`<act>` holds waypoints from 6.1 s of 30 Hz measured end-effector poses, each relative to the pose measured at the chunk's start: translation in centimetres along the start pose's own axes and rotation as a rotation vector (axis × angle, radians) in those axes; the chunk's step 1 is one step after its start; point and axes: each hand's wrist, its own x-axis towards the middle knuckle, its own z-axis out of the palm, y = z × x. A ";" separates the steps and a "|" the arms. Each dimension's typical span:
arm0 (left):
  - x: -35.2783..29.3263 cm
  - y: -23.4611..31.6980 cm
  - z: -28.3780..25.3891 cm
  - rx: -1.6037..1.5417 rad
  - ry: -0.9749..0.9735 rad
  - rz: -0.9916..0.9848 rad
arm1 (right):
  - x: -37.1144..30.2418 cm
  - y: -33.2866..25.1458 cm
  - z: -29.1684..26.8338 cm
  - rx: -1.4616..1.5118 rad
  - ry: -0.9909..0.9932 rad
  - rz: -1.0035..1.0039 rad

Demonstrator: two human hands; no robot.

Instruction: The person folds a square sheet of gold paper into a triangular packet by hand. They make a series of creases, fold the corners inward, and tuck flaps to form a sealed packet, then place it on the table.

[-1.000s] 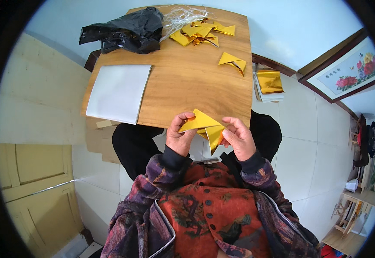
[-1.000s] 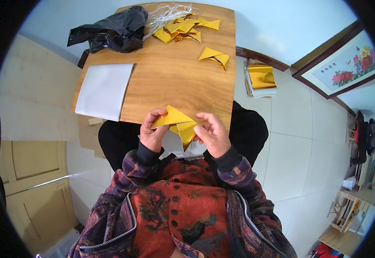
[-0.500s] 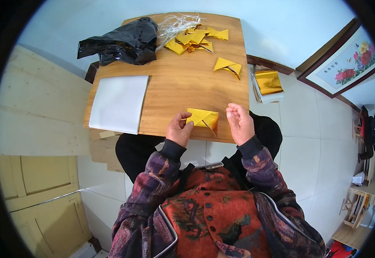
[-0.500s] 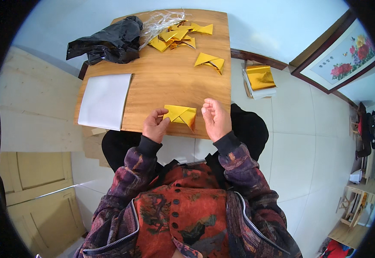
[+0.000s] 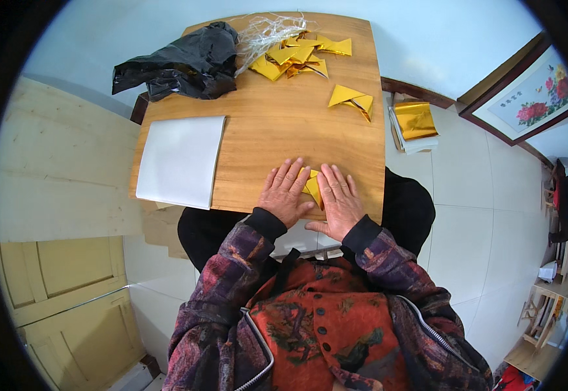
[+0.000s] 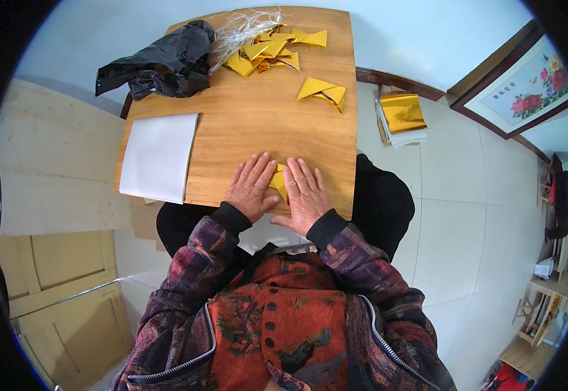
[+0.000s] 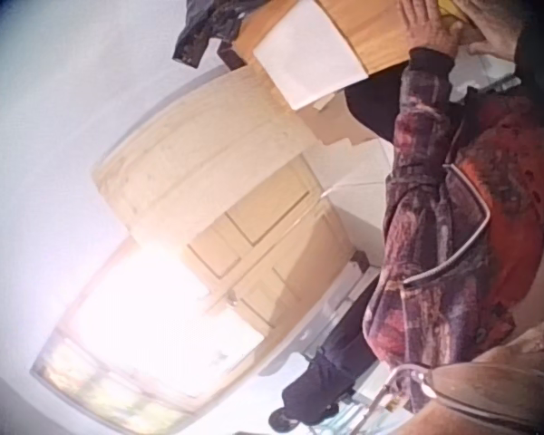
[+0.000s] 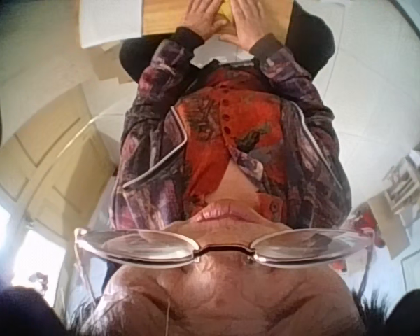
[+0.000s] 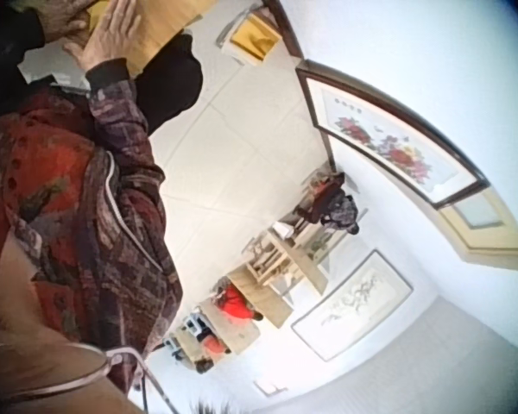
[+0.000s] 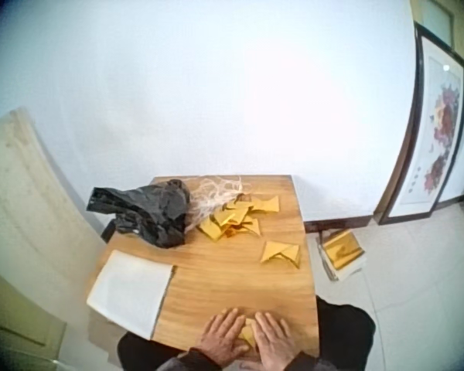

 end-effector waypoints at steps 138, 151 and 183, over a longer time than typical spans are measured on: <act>-6.4 5.7 -1.0 -0.422 0.142 0.184 | -0.9 0.3 0.9 -0.290 -0.022 -0.046; -2.6 4.1 1.8 -0.087 0.084 -0.140 | -0.8 -0.4 0.2 -0.152 -0.049 0.005; -2.5 2.0 -1.1 0.160 0.012 -0.401 | -0.8 -0.6 -0.1 -0.124 -0.060 0.003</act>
